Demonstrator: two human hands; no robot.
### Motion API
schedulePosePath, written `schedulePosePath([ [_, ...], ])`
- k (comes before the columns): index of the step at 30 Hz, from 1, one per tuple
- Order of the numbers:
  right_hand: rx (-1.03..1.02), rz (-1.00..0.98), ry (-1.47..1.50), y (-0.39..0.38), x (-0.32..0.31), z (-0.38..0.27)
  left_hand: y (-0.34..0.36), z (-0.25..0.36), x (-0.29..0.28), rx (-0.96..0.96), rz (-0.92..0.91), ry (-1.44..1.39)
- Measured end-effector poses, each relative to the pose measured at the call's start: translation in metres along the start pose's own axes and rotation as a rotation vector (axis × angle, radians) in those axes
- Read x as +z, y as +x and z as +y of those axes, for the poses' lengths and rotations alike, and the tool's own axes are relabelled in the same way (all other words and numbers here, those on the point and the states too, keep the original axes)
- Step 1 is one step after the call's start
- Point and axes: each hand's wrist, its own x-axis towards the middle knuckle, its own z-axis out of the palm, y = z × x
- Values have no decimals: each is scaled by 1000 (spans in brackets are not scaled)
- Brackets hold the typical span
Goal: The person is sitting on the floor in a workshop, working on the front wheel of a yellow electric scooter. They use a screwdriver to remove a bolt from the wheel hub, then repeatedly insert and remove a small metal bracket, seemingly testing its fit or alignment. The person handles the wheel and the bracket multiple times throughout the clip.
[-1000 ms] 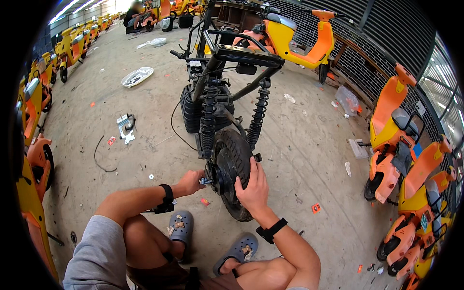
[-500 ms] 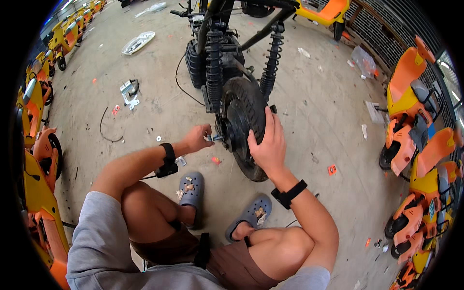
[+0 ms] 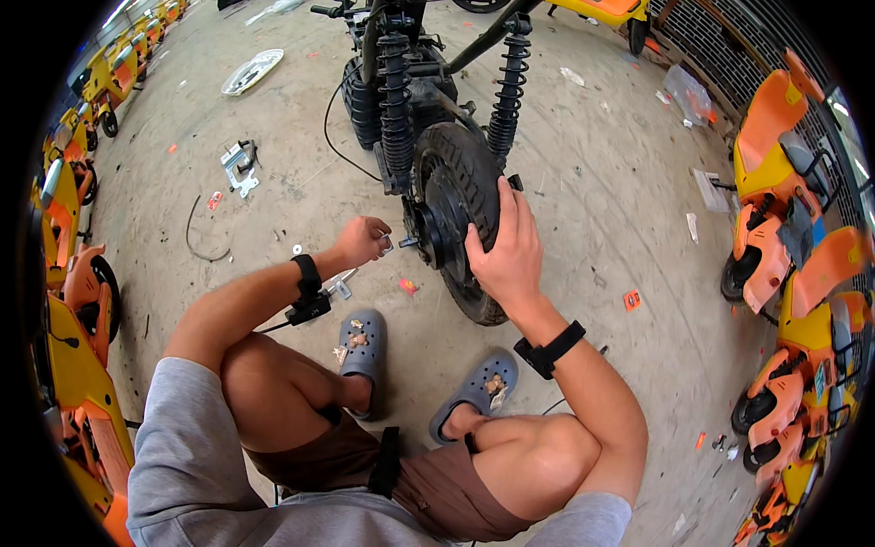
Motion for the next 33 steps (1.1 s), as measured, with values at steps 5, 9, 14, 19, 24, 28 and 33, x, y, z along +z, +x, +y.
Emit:
schedulePosePath([
  [5, -12, 3, -21, 0, -2, 3, 1, 10, -1, -94, -24, -107],
  [9, -10, 2, -17, 0, -1, 4, -3, 19, -3, -147, -55, -114],
  [14, -14, 4, -24, -1, -2, 4, -4, 21, -2, -148, -57, -156],
  [19, -16, 6, -38, -1, 0, 3, 3, 5, -3, -177, -24, -124],
  [24, -5, 12, -33, -3, -3, 8, 7, 18, -15, -214, -129, -212],
  [28, 9, 29, -24, -4, 1, 7, 10, 25, -40, -180, -268, -332],
  [33, 35, 29, -16, -3, -3, 9, 0, 28, -68, -124, -408, -420],
])
